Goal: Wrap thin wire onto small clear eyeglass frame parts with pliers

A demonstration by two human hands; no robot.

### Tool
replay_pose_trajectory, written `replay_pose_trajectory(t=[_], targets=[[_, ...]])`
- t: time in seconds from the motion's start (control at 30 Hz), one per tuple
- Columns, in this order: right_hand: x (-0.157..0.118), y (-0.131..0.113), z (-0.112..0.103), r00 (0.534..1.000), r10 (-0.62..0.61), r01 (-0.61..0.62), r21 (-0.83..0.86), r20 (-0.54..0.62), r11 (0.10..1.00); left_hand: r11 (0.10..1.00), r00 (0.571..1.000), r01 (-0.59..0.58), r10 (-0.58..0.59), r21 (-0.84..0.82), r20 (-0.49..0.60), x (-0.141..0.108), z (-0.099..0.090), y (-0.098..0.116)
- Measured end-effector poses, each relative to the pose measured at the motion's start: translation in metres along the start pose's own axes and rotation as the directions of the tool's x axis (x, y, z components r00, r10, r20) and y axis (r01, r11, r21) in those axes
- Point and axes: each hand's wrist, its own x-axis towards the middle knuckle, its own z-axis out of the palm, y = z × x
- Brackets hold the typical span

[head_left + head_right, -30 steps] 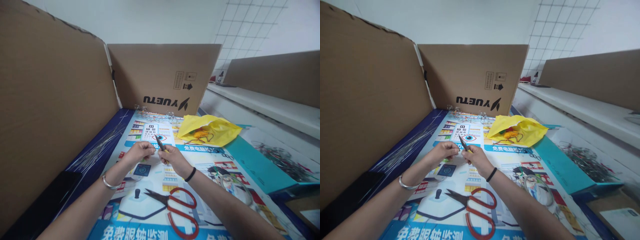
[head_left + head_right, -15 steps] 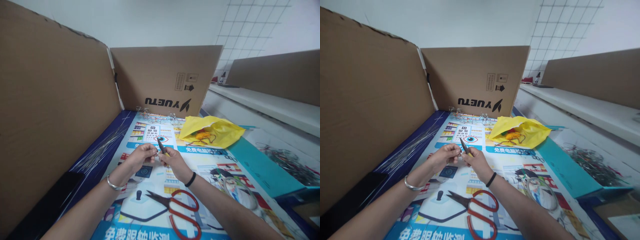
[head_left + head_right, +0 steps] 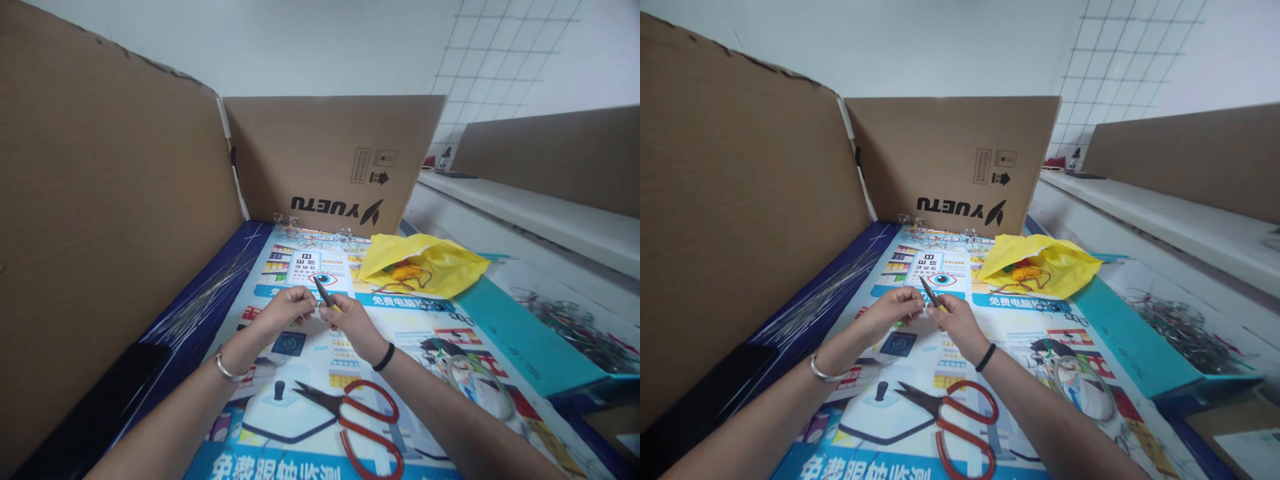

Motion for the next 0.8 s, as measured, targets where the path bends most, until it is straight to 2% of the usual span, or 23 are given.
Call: replay_pose_trajectory(t=[0.13, 0.33, 0.53, 0.67, 0.8], targets=[[0.0, -0.002, -0.002, 1.0, -0.023, 0.023, -0.012, -0.001, 1.0, 0.999, 0.998, 0.032, -0.031, -0.025, 0.052, -0.001, -0.006, 0.001], [0.003, -0.004, -0.007, 0.998, -0.017, 0.016, -0.033, -0.053, 0.999, 0.998, 0.998, -0.063, 0.063, 0.005, 0.025, -0.004, -0.022, 0.014], [0.007, -0.001, -0.011, 0.995, -0.046, 0.039, -0.081, -0.085, 0.996, 0.967, 0.993, -0.104, 0.112, 0.23, -0.021, -0.007, -0.039, 0.033], [0.004, -0.005, -0.008, 0.997, -0.047, 0.039, -0.124, -0.067, 0.992, 0.935, 0.987, -0.13, 0.155, 0.332, -0.05, -0.012, -0.039, 0.041], [0.0, -0.009, -0.004, 1.0, 0.009, -0.007, -0.069, 0.028, 0.998, 0.909, 0.983, -0.178, 0.181, 0.378, 0.029, -0.012, -0.027, 0.034]])
